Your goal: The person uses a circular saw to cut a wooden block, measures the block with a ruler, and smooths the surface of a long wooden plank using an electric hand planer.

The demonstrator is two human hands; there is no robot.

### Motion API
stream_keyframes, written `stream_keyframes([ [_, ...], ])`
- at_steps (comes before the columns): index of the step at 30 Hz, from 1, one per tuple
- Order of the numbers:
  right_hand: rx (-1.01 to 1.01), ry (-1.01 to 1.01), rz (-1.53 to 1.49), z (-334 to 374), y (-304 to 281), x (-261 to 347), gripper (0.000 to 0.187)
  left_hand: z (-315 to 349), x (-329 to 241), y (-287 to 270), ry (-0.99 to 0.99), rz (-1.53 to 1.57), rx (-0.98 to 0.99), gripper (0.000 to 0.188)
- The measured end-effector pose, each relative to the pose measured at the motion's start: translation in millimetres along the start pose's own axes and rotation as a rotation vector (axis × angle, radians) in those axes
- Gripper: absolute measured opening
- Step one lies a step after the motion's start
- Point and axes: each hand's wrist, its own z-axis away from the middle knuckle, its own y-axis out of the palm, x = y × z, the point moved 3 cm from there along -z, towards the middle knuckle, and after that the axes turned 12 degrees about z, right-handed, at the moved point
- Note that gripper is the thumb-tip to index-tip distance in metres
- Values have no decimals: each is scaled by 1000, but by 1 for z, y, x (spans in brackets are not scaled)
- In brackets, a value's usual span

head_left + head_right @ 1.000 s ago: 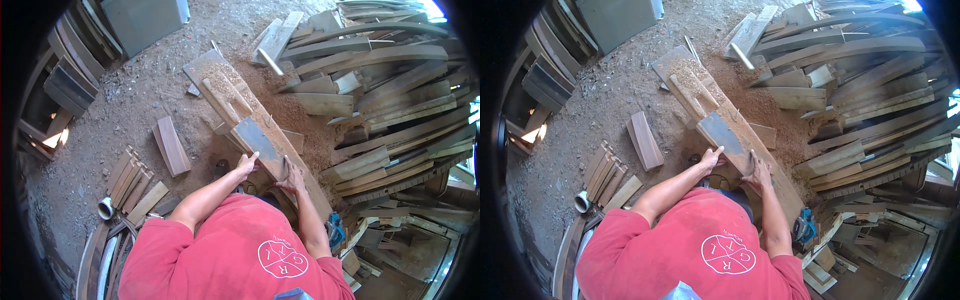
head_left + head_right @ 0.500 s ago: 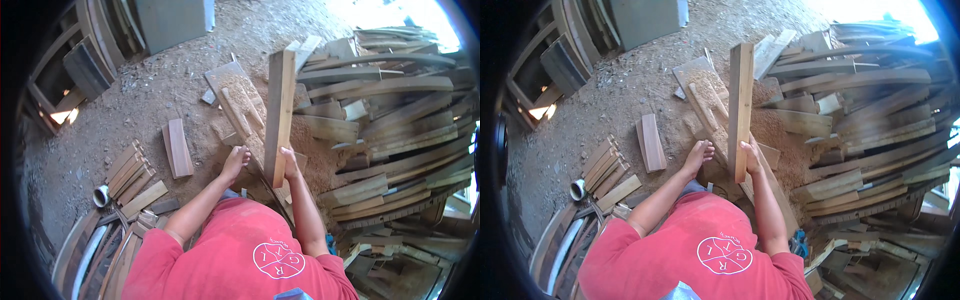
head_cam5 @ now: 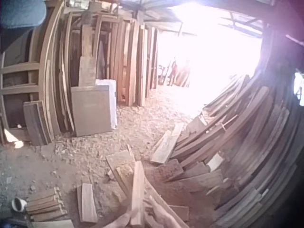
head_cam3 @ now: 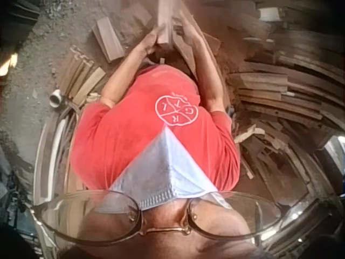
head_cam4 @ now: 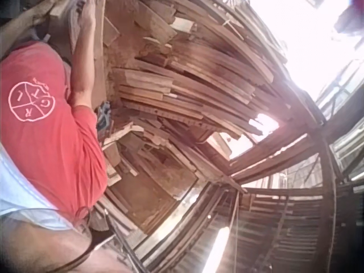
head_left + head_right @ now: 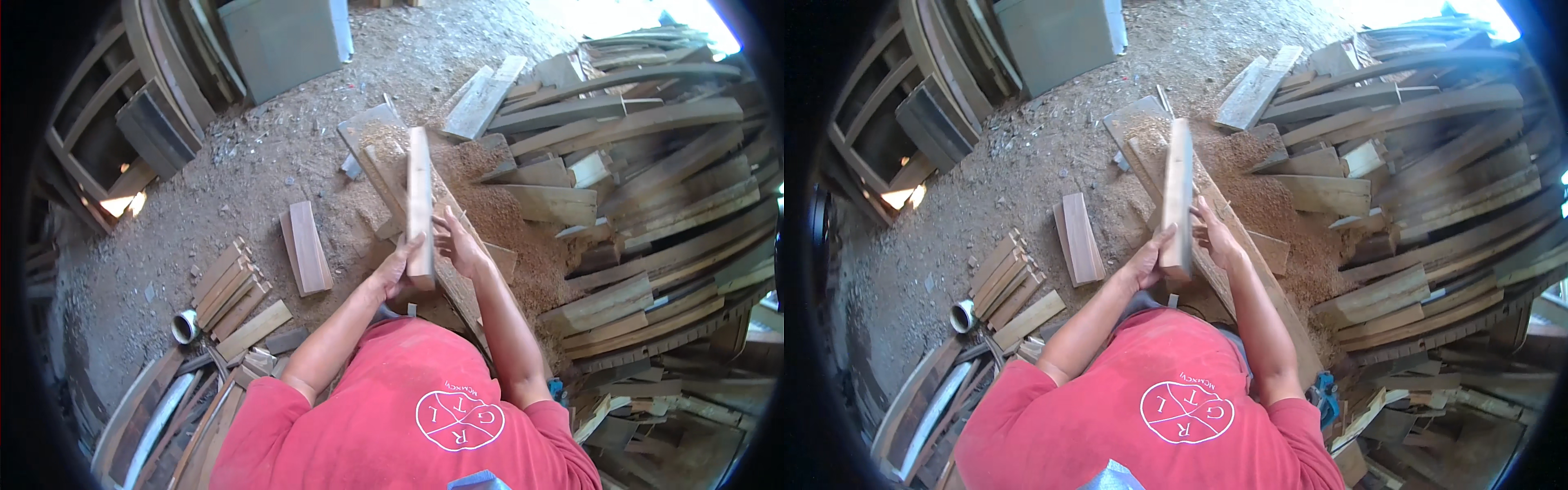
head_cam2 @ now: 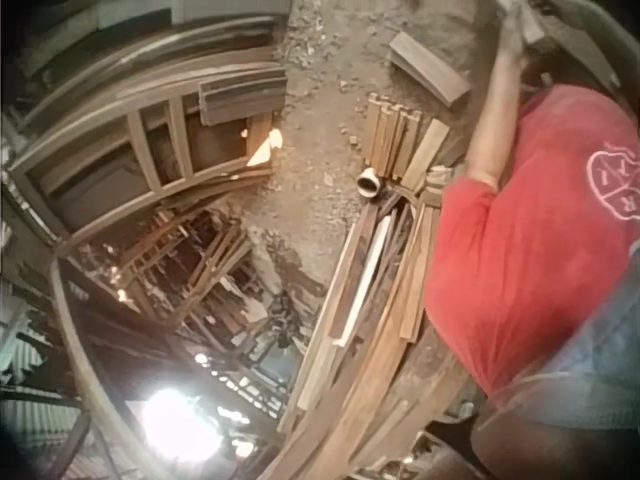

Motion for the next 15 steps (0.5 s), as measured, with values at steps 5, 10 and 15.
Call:
stream_keyframes([
  [5,-220,-178,639,37,-51,-43,83,2,-11,-2,-39,84,118,74],
  [10,-518,406,1196,92,-100,-174,103,8,-27,15,29,276,154,75],
  [15,-653,279,1248,133,-119,-251,102,10,-37,19,106,125,-88,66],
])
